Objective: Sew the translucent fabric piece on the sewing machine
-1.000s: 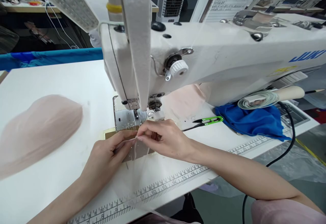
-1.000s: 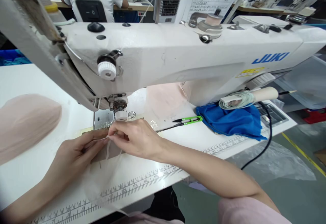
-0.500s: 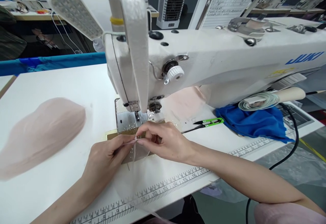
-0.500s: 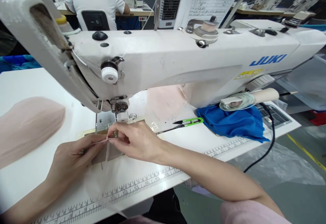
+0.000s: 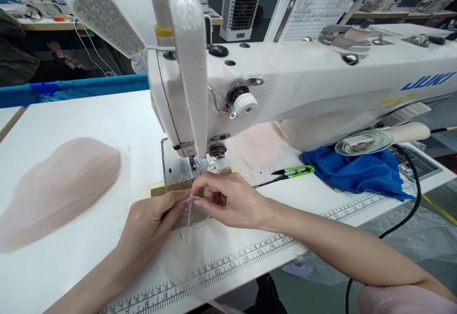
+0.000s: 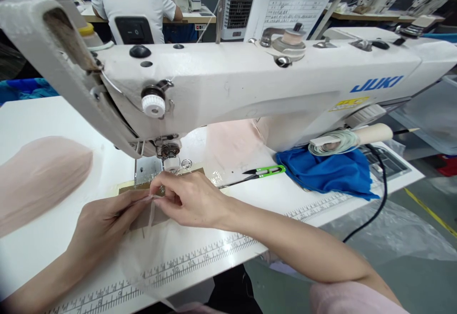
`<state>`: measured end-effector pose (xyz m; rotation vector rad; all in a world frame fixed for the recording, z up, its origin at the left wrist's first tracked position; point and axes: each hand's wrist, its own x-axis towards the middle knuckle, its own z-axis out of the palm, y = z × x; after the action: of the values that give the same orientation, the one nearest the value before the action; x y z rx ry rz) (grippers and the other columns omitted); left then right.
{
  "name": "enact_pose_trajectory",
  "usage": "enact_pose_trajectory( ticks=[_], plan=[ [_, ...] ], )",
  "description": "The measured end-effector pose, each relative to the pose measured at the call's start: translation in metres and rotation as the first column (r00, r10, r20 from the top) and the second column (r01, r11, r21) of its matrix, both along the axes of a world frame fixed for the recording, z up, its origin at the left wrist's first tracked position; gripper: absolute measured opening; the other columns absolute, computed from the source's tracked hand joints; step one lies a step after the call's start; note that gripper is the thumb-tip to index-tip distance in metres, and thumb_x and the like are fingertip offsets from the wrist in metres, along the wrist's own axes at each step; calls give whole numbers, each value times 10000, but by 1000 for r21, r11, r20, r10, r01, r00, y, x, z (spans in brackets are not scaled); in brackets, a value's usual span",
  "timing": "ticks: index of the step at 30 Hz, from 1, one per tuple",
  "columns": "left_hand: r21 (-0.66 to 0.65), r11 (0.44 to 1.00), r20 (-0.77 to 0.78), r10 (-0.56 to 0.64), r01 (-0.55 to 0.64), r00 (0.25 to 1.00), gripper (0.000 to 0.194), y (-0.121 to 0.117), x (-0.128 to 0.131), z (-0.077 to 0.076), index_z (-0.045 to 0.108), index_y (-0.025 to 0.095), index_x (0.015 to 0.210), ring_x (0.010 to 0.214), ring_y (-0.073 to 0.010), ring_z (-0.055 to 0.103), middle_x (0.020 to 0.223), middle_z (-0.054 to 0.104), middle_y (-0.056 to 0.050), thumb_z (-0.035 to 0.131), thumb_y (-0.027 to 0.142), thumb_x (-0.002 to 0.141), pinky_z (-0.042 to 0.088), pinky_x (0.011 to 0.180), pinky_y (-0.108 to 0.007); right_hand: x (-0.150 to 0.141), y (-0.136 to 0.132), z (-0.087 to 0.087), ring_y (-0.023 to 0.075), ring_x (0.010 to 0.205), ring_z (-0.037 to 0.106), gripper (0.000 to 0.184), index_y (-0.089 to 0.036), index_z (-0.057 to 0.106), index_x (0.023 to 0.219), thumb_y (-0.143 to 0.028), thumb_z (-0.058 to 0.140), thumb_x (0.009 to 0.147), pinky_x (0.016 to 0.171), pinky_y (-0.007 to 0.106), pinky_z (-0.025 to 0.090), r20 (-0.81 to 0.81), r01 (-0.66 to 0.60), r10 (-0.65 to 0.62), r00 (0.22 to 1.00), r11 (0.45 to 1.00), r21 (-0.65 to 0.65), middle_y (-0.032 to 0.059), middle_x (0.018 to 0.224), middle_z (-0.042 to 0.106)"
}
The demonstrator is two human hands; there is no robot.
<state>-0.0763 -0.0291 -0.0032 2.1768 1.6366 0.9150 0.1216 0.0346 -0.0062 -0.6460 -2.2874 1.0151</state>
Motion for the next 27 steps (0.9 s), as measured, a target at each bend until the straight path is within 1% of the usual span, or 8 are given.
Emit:
enact_pose_trajectory(
  ticks=[8,14,16,19,21,23,25,27],
  plan=[
    [145,989,-96,-21,35,995,299,-4,-4,-1,646,246,869,447,-78,598,705,740,67,451,432,999,481,493,-176,0,1,-3,43,502,511,119,-155,647,987,-169,554,914,522,148,447,-53,7,-3,999,997,74,-88,565,531],
    [93,995,-77,-22,29,997,243,-5,-2,-2,629,250,925,447,-85,590,648,705,66,483,435,983,468,485,-187,1,4,-6,46,590,612,161,-159,671,897,-186,530,970,540,159,474,-128,81,-40,991,939,334,-41,694,702],
    [64,998,-62,-4,8,998,224,-6,-1,-3,614,255,1045,446,-88,597,664,714,67,477,420,982,469,476,-190,2,4,-7,50,556,603,176,-160,671,868,-184,534,975,497,173,463,-134,113,-48,990,838,534,-46,663,701],
    [77,996,-68,-45,50,997,234,-7,-1,-5,582,262,1178,466,-83,613,691,727,72,453,319,991,477,485,-181,4,4,-6,55,477,532,192,-165,674,782,-152,577,948,415,196,400,-119,108,-20,993,590,800,-59,549,631],
    [116,989,-89,-84,94,992,206,-9,-1,-5,610,269,1137,510,-81,631,722,735,71,468,268,987,489,526,-177,5,4,-4,51,460,497,215,-169,671,719,-112,607,916,397,196,377,-110,87,21,994,468,879,-61,527,606],
    [128,987,-99,-86,99,991,150,-11,-2,-4,641,271,1039,551,-81,641,743,736,74,509,245,971,493,564,-178,6,4,-1,42,436,456,259,-178,660,666,-80,606,900,379,192,346,-112,82,53,992,397,914,-73,496,576],
    [105,992,-71,-69,76,995,114,-13,-1,-2,651,267,968,550,-79,624,711,716,82,540,245,955,477,558,-176,7,4,3,41,418,430,305,-188,650,643,-79,571,917,368,194,320,-96,65,61,993,394,917,-81,469,553],
    [27,997,2,-71,71,997,126,-13,1,0,658,264,917,478,-73,558,599,652,95,540,286,954,431,489,-175,9,3,7,49,423,447,301,-185,659,677,-131,540,949,380,200,328,-47,13,48,998,539,842,-74,481,568]
  ],
)
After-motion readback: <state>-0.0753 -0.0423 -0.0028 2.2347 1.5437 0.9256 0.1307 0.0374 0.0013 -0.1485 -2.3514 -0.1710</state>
